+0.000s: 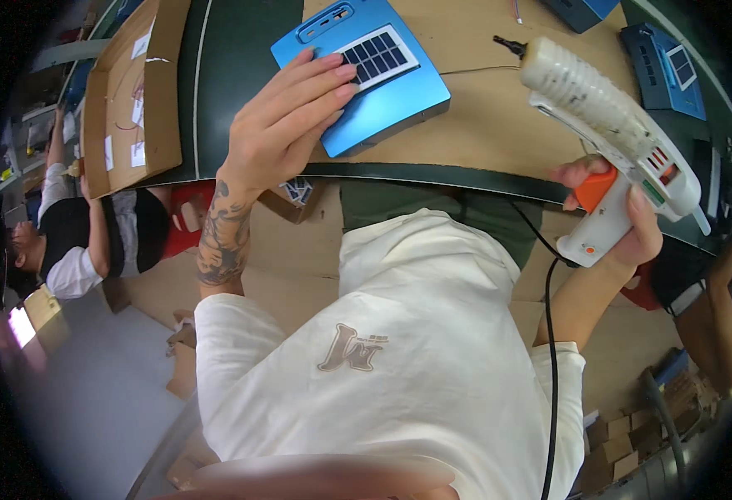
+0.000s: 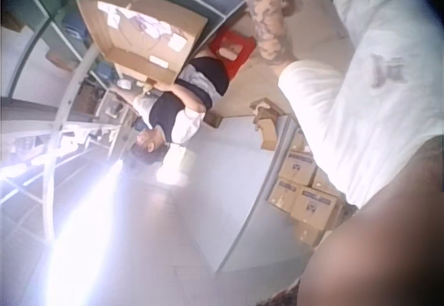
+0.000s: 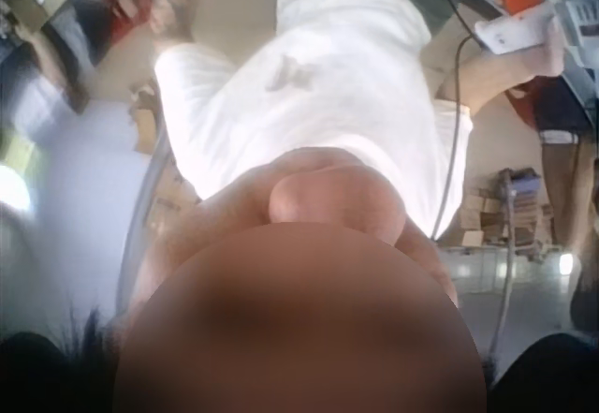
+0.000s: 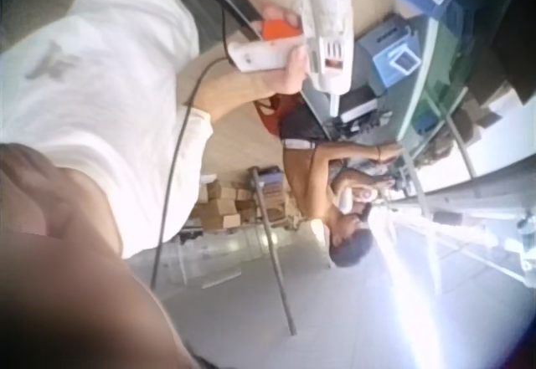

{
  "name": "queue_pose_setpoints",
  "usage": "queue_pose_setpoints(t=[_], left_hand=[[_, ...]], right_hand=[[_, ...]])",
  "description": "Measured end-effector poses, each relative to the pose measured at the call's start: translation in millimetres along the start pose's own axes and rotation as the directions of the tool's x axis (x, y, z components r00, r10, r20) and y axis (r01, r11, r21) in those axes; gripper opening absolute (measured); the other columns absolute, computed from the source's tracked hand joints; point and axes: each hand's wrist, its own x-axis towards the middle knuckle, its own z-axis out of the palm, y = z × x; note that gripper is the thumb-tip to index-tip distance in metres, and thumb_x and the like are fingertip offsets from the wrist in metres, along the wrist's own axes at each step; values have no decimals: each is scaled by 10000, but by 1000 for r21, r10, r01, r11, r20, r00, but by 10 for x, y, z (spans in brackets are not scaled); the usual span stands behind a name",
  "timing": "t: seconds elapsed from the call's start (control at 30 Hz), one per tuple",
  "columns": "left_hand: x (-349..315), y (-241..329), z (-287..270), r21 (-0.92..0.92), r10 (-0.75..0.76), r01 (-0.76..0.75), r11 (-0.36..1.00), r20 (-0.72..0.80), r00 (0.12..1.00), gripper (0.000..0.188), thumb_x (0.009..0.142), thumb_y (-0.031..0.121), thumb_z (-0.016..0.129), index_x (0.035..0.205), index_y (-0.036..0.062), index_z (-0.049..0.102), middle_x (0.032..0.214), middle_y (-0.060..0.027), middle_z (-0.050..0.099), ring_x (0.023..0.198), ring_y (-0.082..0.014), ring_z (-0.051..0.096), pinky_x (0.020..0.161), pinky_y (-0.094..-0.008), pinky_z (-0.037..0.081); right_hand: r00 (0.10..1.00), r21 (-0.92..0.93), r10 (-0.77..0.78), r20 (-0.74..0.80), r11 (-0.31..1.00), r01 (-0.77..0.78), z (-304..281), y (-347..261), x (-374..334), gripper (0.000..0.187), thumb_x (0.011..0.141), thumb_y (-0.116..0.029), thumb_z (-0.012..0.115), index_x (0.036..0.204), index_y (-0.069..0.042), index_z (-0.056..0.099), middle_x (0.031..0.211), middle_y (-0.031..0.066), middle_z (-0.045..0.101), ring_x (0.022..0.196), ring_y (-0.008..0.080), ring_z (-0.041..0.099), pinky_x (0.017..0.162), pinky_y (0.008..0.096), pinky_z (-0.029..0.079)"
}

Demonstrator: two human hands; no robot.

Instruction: Using a glue gun to assemble electronic solar-powered lamps on a production line.

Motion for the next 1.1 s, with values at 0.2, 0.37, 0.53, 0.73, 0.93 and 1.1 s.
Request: queue_pose_setpoints(t=[0.2,0.37,0.53,0.73,0.93,1.1], left_hand=[[62,167,-70,6,-161,162,987,158,974,436,820,115,715,1251,77,671,1332,-78,631,1290,-278,557,1143,-516,346],[92,395,-67,219,-235,190,957,201,951,472,848,187,700,1305,83,641,1364,-75,609,1315,-277,537,1165,-527,296],[272,584,-221,158,-358,322,934,366,859,723,798,291,775,1438,85,510,1494,-124,485,1404,-304,437,1167,-553,274],[342,28,-565,153,-172,107,982,522,835,981,629,282,883,1496,186,436,1594,-132,312,1440,-415,304,1122,-495,374],[524,385,-199,336,-361,241,910,358,861,941,660,387,866,1480,164,463,1535,-168,371,1204,-372,476,1015,-435,424],[911,250,-307,292,-186,47,955,469,863,1000,660,600,810,1492,179,451,1563,-218,309,1316,-429,398,1060,-561,333]], right_hand=[[989,306,-122,80,947,92,-226,208,3,490,937,-365,448,1144,76,504,994,223,561,881,350,624,936,437,475],[975,444,-175,137,891,97,-335,404,44,477,983,-334,431,1187,96,454,1045,242,519,1069,407,541,716,333,544],[976,630,-219,23,761,156,-406,549,19,461,987,-317,481,1216,79,422,1049,230,511,1073,398,510,665,326,533],[976,654,-217,-11,736,171,-451,564,-35,437,986,-304,493,1233,46,404,1073,204,511,1083,360,476,621,310,523],[974,667,-225,-39,720,193,-443,592,-21,400,987,-284,484,1202,48,422,1051,206,512,1076,371,489,550,323,507],[964,695,-255,-79,679,237,-280,554,17,377,987,-277,483,1178,46,442,1010,196,529,1033,365,525,520,324,510]])
